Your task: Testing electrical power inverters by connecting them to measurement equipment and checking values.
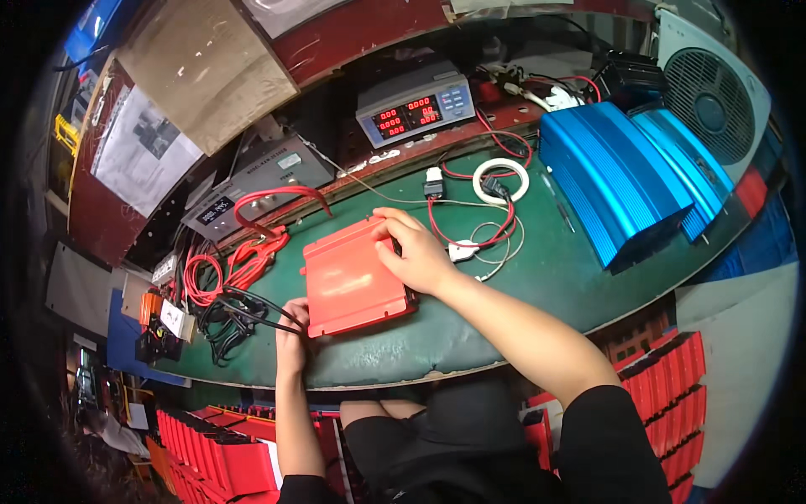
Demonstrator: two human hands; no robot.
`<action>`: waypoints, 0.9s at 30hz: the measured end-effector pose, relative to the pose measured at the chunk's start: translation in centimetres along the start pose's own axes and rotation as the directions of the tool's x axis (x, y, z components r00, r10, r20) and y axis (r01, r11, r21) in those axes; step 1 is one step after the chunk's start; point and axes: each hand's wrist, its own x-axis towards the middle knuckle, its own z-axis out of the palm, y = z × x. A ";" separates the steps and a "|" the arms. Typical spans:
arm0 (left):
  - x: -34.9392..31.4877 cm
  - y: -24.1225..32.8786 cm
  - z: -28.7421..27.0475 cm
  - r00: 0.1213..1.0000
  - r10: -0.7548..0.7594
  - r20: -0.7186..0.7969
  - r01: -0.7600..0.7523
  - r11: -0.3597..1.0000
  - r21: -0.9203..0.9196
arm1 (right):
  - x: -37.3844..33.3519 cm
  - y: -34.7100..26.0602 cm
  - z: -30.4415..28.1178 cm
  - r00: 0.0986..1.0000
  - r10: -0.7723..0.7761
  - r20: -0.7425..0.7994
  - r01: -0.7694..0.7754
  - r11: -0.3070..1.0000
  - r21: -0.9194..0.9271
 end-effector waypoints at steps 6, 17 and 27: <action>1.6 -0.8 -0.5 0.974 -0.191 -0.122 0.214 0.951 0.224 | 0.1 0.6 -0.4 0.999 0.035 0.030 -0.035 0.999 0.003; 10.8 -5.5 1.1 0.974 0.227 -0.001 -0.167 0.717 0.676 | -0.7 2.7 -0.4 0.997 0.069 0.027 -0.070 0.997 0.039; 10.1 -3.1 0.1 0.959 0.264 0.101 -0.272 0.767 0.580 | -1.9 2.0 -3.5 0.956 0.235 0.176 -0.221 0.970 -0.097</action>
